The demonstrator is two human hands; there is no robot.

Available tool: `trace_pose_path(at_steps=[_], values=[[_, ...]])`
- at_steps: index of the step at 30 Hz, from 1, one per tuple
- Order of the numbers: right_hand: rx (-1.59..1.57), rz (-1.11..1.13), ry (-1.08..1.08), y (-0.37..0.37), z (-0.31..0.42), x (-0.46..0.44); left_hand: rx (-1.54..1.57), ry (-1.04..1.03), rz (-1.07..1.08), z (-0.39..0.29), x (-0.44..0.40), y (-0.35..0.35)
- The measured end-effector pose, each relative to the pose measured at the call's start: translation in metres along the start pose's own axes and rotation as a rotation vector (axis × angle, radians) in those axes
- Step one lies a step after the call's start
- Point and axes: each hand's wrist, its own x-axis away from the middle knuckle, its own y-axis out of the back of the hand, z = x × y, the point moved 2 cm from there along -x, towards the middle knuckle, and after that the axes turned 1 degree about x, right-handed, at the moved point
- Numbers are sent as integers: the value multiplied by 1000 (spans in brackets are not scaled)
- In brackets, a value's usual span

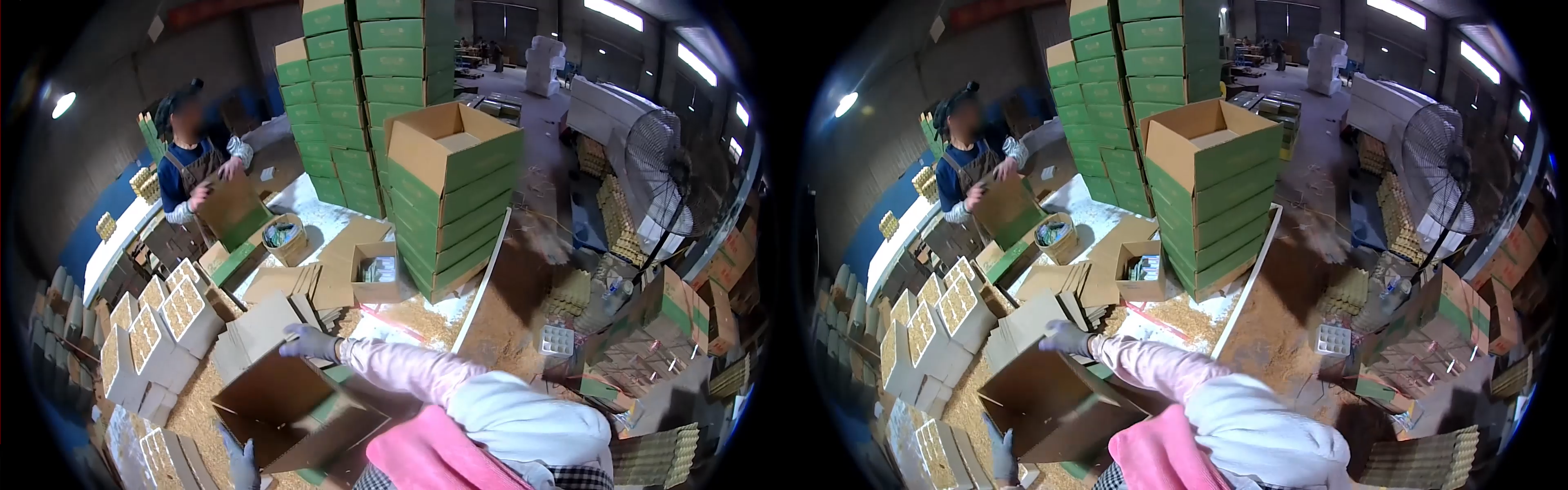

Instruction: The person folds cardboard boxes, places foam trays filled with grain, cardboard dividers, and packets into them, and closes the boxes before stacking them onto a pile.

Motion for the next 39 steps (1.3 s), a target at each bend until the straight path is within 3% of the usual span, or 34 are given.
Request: trace_pose_path(at_steps=[1, 2, 3, 4, 5, 7, 8, 9, 10, 11, 12, 13, 14, 15, 16, 17, 19, 20, 21, 22, 23, 24, 25, 26, 27, 28, 30, 31, 32, 34, 36, 37, 39], values=[[-435, -50, -71, -5, -5, -8, -157, -279, -124, 20, -19, -11], [-187, -207, 116, -20, -7, -3, -309, -94, -233, 51, -40, -33], [35, -248, 147, -38, 8, 15, -183, -370, 21, 40, -22, -66], [262, -281, 166, -53, 19, 34, -960, -927, 94, 43, -13, -90], [218, -214, 235, -60, 16, 46, -1632, -1151, 77, 103, -21, -121], [259, -159, 420, -65, 0, 49, -1372, -811, 38, 13, -1, -104], [376, 213, -69, -25, 49, 77, -1237, -644, 18, -19, 3, -94], [704, 236, 3, -25, 32, 71, -1062, -596, -241, -27, -12, -73], [790, 294, -30, -30, 15, 67, -1263, -714, -616, -32, -23, -64], [876, 356, -58, -32, 6, 66, -1280, -654, -477, -47, -21, -65], [733, 446, -187, -27, 18, 66, -1280, -588, -349, -58, -16, -68], [629, 311, -149, -28, 5, 68, -1181, -418, -156, -48, -13, -72], [224, -79, 142, -22, -1, 80, -1083, -267, 29, -33, -9, -75], [1, -257, 214, -8, 2, 88, -983, -115, 217, -18, -2, -77], [-223, -423, 280, 6, 4, 102, -1056, -278, 198, -18, 24, -88], [-215, -410, 367, 11, -6, 126, -1123, -440, 171, -16, 47, -97], [-49, -184, 645, 18, 13, 170, -1007, -499, -27, 47, 4, -82], [291, 32, 844, 22, 40, 178, -935, -507, -111, 79, -20, -76], [496, 51, 837, 13, 39, 169, -1208, -730, -12, 99, -45, -65], [700, 69, 829, -3, 37, 153, -895, -392, 288, 21, -43, -66], [815, 67, 632, -20, 9, 119, -693, -290, 434, 27, -55, -62], [929, 73, 442, -28, -19, 96, -686, -300, 343, 23, -46, -71], [579, 324, 128, -17, -8, 92, -677, -308, 254, 17, -36, -80], [211, 255, 183, -23, -28, 95, -886, -412, -69, -5, -3, -100], [-35, 225, 53, -21, -26, 106, -885, -524, -134, -6, 17, -102], [-109, 282, -38, -28, -49, 115, -698, -414, -23, -15, 25, -80], [-244, 373, -233, -41, -94, 139, -248, -308, -268, 50, 49, -37], [-161, 445, -282, -57, -97, 143, 175, -63, -404, 55, 61, -36], [-74, 522, -326, -70, -99, 147, 157, 26, -460, 51, 70, -34], [-241, 484, -46, -60, 34, 140, 151, 198, -549, 36, 82, -44], [-248, 581, 304, -60, 135, 124, -228, 303, -469, 54, 100, -80], [27, 738, 322, -75, 142, 117, 87, 323, -328, 79, 88, -92], [448, 909, 388, -116, 118, 113, 873, 247, -428, 155, 76, -82]])
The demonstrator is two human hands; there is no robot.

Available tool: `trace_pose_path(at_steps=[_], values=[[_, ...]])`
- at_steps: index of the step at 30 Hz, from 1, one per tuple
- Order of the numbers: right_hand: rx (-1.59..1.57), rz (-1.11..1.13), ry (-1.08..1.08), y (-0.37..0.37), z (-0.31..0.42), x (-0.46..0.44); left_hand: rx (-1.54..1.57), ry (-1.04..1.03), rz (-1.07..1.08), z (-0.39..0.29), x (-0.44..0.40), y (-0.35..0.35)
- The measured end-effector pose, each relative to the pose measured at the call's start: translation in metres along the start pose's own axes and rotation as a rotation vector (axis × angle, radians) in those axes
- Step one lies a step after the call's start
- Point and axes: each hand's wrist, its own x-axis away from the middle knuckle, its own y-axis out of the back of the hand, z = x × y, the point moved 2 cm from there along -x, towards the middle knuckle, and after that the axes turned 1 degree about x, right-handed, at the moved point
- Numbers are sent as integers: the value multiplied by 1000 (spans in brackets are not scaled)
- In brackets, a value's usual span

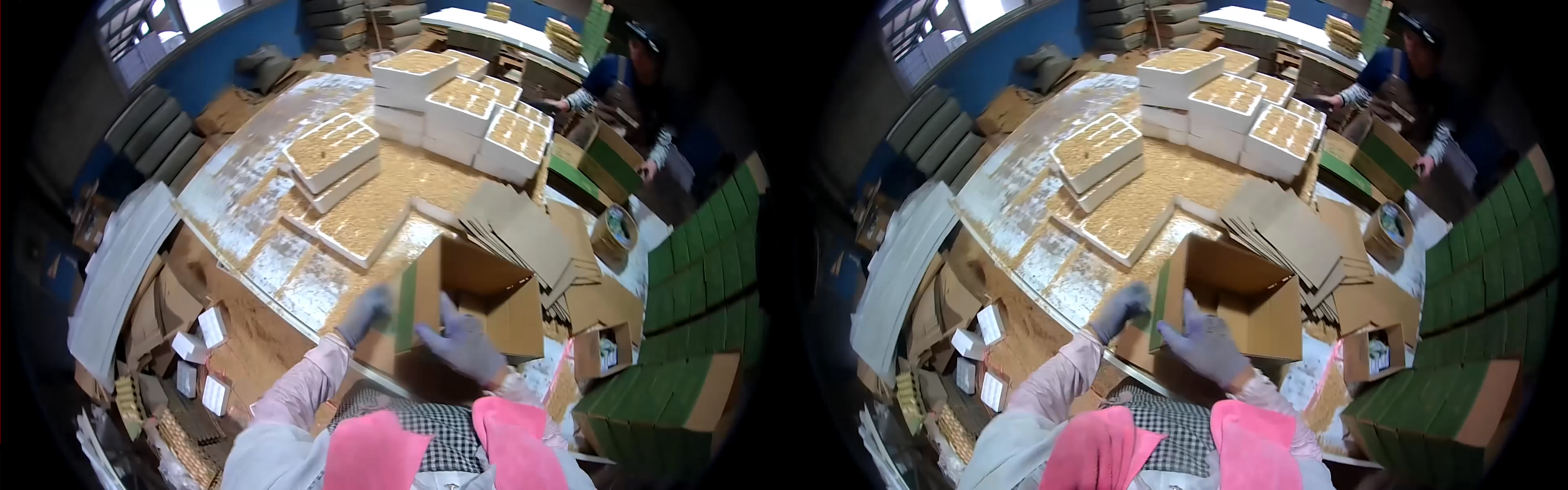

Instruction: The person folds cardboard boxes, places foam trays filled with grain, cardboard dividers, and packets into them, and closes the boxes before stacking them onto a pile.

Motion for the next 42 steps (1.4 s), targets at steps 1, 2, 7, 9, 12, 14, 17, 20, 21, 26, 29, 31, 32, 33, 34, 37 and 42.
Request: trace_pose_path(at_steps=[1, 2, 7, 9, 12, 14, 17, 20, 21, 26, 29, 31, 32, 33, 34, 37, 42], values=[[74, 83, 38, -33, -7, -13, 193, -61, -173, -33, 7, -6], [150, 160, 69, -68, -9, -25, 370, -153, -334, -66, 14, -12], [-385, -101, -72, -45, -24, -28, -372, -331, -66, -55, -18, -44], [272, -838, -164, 16, -50, -15, -529, -368, -170, -63, -38, -10], [-15, -349, -672, 12, -162, 51, -475, -495, -673, -160, -95, 115], [-132, -402, -645, -2, -155, 47, -229, -372, -974, -231, -127, 182], [12, -473, -734, -14, -118, 31, 248, -391, -516, -161, -274, 354], [-94, -506, -739, -14, -133, 32, -173, -48, -631, -188, -221, 326], [-143, -532, -703, -16, -143, 36, -184, -97, -674, -191, -209, 316], [-176, -498, -777, -8, -140, 30, 47, -196, -842, -181, -144, 295], [-130, -517, -790, -8, -126, 20, 199, -397, -956, -149, -170, 324], [82, -529, -594, -15, -140, 28, 262, -523, -893, -167, -162, 298], [135, -546, -522, -16, -140, 31, 316, -538, -790, -189, -135, 266], [70, -597, -501, -11, -130, 24, 372, -547, -680, -199, -114, 237], [263, -557, -358, -17, -147, 34, 299, -477, -539, -193, -96, 238], [-98, -468, -430, -9, -135, 28, 362, -258, -279, -208, -42, 161], [-307, -512, -409, -37, -200, 34, 180, -10, -47, -194, -2, -16]])
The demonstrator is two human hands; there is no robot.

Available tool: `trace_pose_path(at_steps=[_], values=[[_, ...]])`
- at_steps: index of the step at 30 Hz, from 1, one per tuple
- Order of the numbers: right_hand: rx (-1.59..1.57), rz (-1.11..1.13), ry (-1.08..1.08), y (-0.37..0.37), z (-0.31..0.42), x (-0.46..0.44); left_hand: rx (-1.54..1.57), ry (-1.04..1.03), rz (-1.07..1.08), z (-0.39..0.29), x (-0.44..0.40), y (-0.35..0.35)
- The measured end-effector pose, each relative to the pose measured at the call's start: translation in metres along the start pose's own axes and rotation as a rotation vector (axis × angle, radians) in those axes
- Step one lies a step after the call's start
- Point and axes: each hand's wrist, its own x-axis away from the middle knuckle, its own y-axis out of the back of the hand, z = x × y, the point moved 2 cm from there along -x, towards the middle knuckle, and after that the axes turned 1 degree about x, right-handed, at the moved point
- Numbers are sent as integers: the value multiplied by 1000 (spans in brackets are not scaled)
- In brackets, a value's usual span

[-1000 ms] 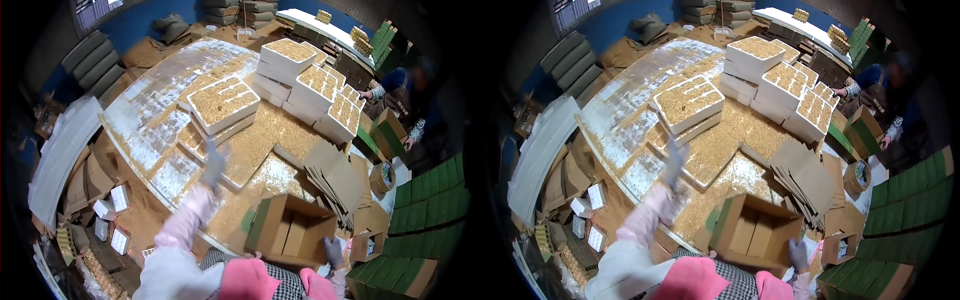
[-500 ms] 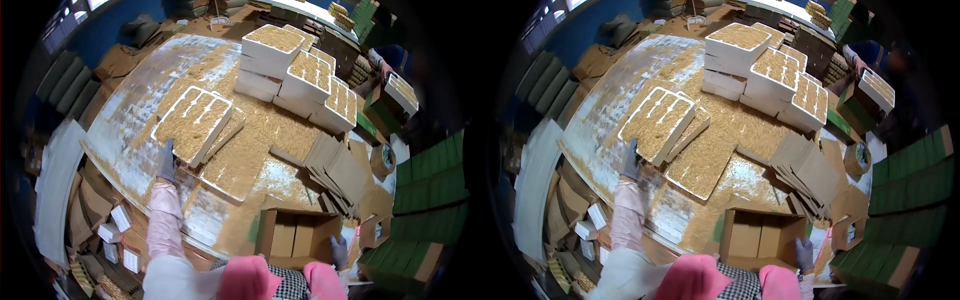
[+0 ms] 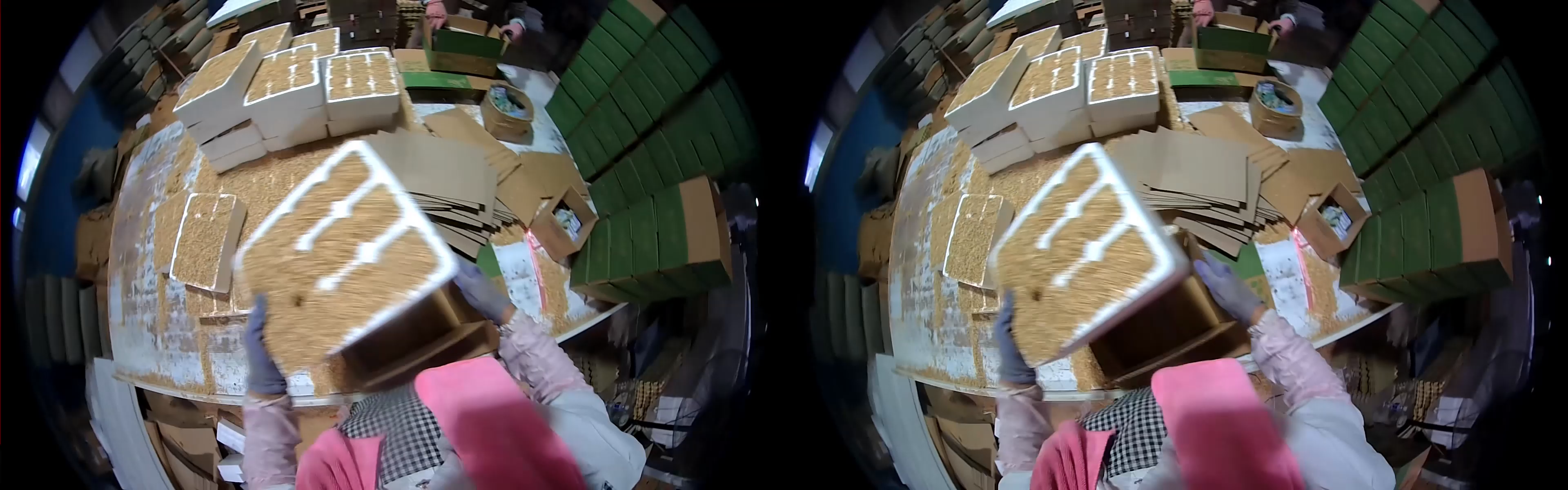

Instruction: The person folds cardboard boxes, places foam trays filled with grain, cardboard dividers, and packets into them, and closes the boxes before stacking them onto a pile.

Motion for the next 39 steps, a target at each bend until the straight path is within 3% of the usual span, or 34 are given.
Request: trace_pose_path(at_steps=[1, 2, 3, 5, 7, 8, 10, 12, 13, 15, 17, 20, 21, 22, 25, 26, 28, 29, 31, 33, 35, 37, 39], values=[[-335, -31, 26, -8, -52, -4, -14, 130, -41, 17, 7, -34], [-789, 0, -221, -5, -45, 6, 39, 195, 53, 50, -2, -42], [-1244, -91, -487, -1, -36, 17, -207, 48, 10, 96, -23, -22], [-1087, -57, -398, 3, -47, 7, -202, 69, 35, 114, -24, -35], [-933, -31, -330, 3, -55, 3, -13, 267, 235, 91, -8, -54], [-445, -64, -84, 15, -30, 7, -6, 278, 208, 85, 5, -60], [-618, -76, -223, 13, -13, 8, -201, 239, 151, 89, 10, -57], [-1566, 81, -545, 10, 3, 32, -205, 238, -39, 123, 7, -39], [-1530, 68, -582, 12, -2, 34, -296, 271, 10, 110, 27, -90], [-1454, 34, -644, 15, -11, 28, -2, 267, 60, 133, 22, -101], [-1365, 1, -716, 14, -18, 23, 33, 324, 55, 129, 12, -94], [-417, -88, -142, 27, 6, 16, 13, 332, 40, 104, 2, -65], [270, -170, 228, 28, 13, 16, -6, 336, -9, 94, 0, -56], [395, -211, 355, 27, 13, 19, -125, 302, -21, 91, -11, -23], [112, -123, -8, 27, 36, 20, -315, 105, 112, 127, -26, 57], [162, -213, 92, 20, 29, 20, -272, 124, -6, 126, -13, 11], [104, -175, -5, 25, 40, 18, -560, 164, 40, 132, -14, -1], [75, -156, -56, 28, 43, 17, -793, 73, 79, 127, -14, -11], [82, -163, -44, 28, 38, 14, -1280, -133, 94, 114, -14, -35], [104, -217, -42, 24, 36, 15, -1682, -726, 132, 94, -12, -83], [158, -230, 19, 18, 33, 16, -1713, -939, 298, 60, -53, -133], [193, -237, 38, 2, 26, 14, -1608, -826, 495, 56, -130, -172], [101, -283, 1, 1, 30, 13, -1730, -922, 627, 76, -212, -215]])
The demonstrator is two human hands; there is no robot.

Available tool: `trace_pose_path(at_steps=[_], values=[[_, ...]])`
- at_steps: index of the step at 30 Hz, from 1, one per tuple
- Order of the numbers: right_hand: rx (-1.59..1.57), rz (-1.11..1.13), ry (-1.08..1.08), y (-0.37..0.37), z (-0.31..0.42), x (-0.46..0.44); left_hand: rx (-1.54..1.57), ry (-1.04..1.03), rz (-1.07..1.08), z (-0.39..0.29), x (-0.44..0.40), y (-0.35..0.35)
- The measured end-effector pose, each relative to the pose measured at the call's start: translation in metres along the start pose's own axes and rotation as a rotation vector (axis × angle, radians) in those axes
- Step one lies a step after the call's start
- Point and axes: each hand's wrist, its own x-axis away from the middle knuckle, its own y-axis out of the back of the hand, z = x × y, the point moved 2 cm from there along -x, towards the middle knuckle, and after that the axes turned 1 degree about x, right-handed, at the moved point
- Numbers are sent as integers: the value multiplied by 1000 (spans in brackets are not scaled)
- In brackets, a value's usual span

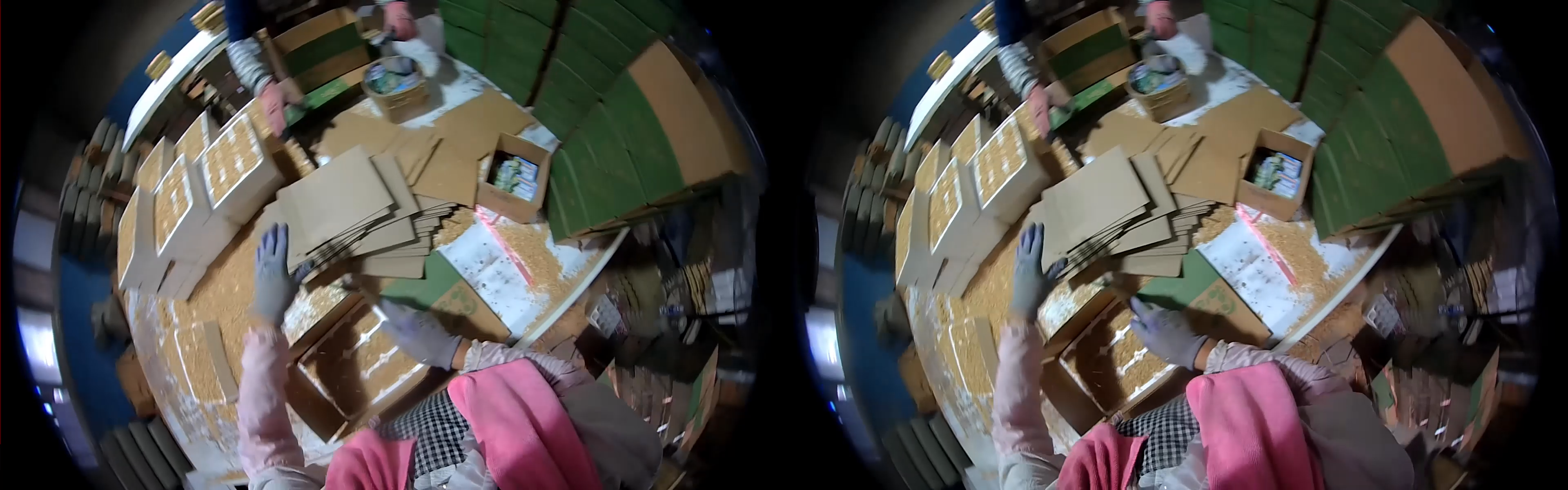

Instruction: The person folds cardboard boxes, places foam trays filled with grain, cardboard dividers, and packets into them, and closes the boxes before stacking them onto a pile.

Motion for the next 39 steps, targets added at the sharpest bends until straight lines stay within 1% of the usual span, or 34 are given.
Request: trace_pose_path(at_steps=[1, 2, 3, 4, 6, 8, 9, 10, 11, 12, 13, 14, 15, 16, 17, 18, 19, 20, 21, 22, 24, 25, 26, 28, 30, 31, 32, 33, 34, 35, 36, 37, 38, 39], values=[[26, -45, 113, 15, 13, 2, -100, -37, 7, 30, -27, -36], [-113, -14, -49, 27, 18, 5, -194, -75, 10, 48, -51, -67], [-137, 15, -1, 32, 10, 11, -228, -29, 163, 44, -65, -79], [-156, 39, 57, 40, -1, 14, -199, -92, 228, 63, -64, -112], [53, 97, -75, 107, -8, 14, -215, -122, 154, 42, -64, -107], [155, -329, -125, 142, -84, 6, -204, -150, 239, 44, -51, -109], [568, -277, -234, 177, -110, -10, -192, -210, 202, 39, -42, -101], [507, -526, -196, 220, -108, -24, -182, -266, 160, 31, -33, -87], [676, -465, -323, 246, -126, -41, -173, -320, 111, 20, -26, -68], [880, -267, -486, 263, -160, -62, -177, -110, 102, 1, -19, -36], [943, -119, -655, 271, -177, -85, -182, 99, 92, -15, -9, -5], [1000, 34, -820, 272, -188, -103, -220, 67, -116, -14, 9, 17], [995, 92, -824, 272, -192, -112, -29, 85, -329, -20, 27, 43], [991, 151, -825, 270, -198, -120, -125, 94, -411, -29, 52, 70], [987, 138, -857, 264, -225, -130, -47, 206, -494, -2, 92, 73], [993, 140, -827, 266, -218, -130, -37, 337, -568, -17, 118, 85], [1000, 142, -797, 268, -210, -130, 18, 331, -672, -14, 149, 82], [888, 103, -817, 269, -219, -129, 2, 401, -617, -19, 173, 84], [811, 9, -779, 264, -233, -121, -11, 471, -561, -30, 194, 82], [850, 20, -691, 263, -235, -114, -19, 540, -506, -41, 212, 79], [882, 69, -671, 253, -233, -104, 1, 687, -477, -52, 244, 55], [883, 46, -626, 245, -221, -92, -125, 451, -586, -57, 254, 44], [881, 59, -605, 234, -229, -85, -43, 487, -582, -55, 268, 35], [868, 204, -537, 233, -194, -61, 111, 405, -656, -82, 259, 39], [914, 298, -495, 238, -197, -54, 23, 399, -590, -99, 250, 45], [955, 207, -496, 251, -166, -47, 31, 427, -538, -102, 245, 48], [901, 63, -452, 258, -147, -41, 20, 358, -565, -91, 253, 40], [636, -80, -389, 259, -105, -33, -34, 265, -604, -100, 245, 46], [536, -176, -177, 244, -40, -25, 54, 343, -651, -107, 244, 43], [378, -116, -54, 217, -14, -23, 31, 249, -695, -105, 242, 38], [56, -72, 29, 180, 46, -9, -5, 131, -709, -112, 231, 38], [-75, -9, 154, 126, 50, -4, 33, 172, -624, -114, 232, 29], [290, 91, 484, 97, 87, 8, 66, 151, -423, -126, 223, 39], [740, 300, 645, 39, 67, 17, 97, 124, -264, -130, 222, 36]])
